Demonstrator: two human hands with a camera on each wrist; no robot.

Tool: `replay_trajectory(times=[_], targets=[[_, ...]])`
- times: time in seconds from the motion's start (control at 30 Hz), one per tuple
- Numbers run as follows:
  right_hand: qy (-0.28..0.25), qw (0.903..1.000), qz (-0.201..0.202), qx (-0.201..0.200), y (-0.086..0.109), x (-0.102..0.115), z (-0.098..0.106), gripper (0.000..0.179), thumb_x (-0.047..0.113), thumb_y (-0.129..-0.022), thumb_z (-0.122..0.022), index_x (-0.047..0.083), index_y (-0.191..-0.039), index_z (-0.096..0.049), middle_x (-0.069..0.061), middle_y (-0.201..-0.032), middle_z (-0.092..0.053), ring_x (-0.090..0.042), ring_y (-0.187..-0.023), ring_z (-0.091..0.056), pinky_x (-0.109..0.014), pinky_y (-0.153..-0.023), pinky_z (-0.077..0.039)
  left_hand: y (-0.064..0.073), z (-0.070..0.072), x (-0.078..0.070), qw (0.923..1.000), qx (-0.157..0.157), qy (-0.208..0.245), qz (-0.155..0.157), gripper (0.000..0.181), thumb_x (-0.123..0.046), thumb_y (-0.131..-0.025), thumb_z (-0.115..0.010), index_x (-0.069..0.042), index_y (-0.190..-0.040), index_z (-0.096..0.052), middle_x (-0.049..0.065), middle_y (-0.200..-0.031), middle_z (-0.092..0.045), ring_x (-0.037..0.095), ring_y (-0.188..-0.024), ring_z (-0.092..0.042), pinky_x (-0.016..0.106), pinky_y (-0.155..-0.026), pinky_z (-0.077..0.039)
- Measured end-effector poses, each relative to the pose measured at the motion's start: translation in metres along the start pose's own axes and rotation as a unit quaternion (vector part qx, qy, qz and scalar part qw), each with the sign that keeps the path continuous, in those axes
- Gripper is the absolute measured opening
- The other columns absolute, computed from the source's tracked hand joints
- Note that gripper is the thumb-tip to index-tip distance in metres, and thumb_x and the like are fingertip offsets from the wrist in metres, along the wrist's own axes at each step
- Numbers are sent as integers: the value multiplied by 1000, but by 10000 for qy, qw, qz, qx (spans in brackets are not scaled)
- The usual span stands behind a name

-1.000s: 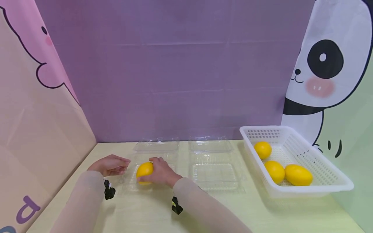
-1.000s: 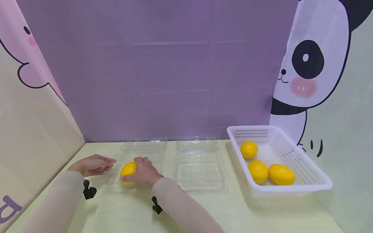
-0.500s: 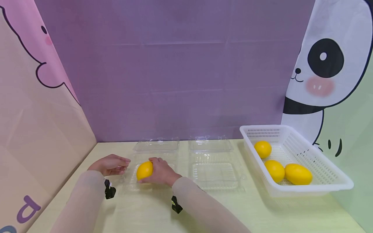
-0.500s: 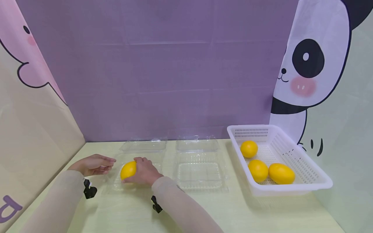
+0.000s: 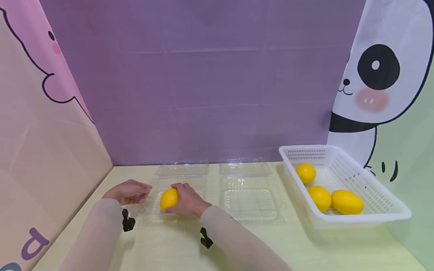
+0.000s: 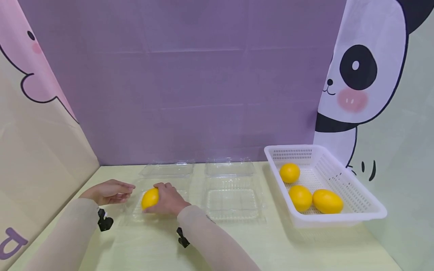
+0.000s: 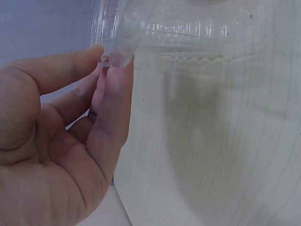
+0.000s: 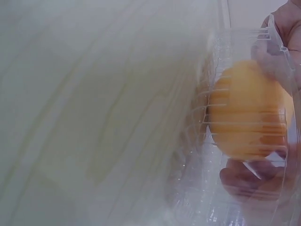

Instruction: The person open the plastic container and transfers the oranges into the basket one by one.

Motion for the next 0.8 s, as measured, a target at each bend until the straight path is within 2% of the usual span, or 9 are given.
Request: replay_trajectory(times=[0.53, 0.8], targets=[[46, 9996, -177, -204, 0, -4, 2, 85, 50, -72, -87, 14, -140, -51, -2, -118, -54, -16, -103, -50, -28, -87, -50, 1, -1, -3, 10000, 69, -24, -35, 43, -7, -103, -55, 15, -139, -45, 8, -89, -63, 13, -70, -59, 23, -75, -58], [-157, 9993, -256, -202, -2, -7, 2, 84, 46, -72, -88, 13, -139, -51, -3, -117, -52, -15, -97, -53, -28, -86, -51, 4, -3, -5, 9999, 97, -57, -49, 42, -7, -103, -55, 15, -138, -45, 8, -88, -63, 13, -70, -59, 23, -75, -58]])
Point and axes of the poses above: each hand's wrist, its own y-axis away from the middle knuckle, its own z-axis out of the back of the hand, x = y × z, the point moved 9 cm from there along -y, towards the middle knuckle
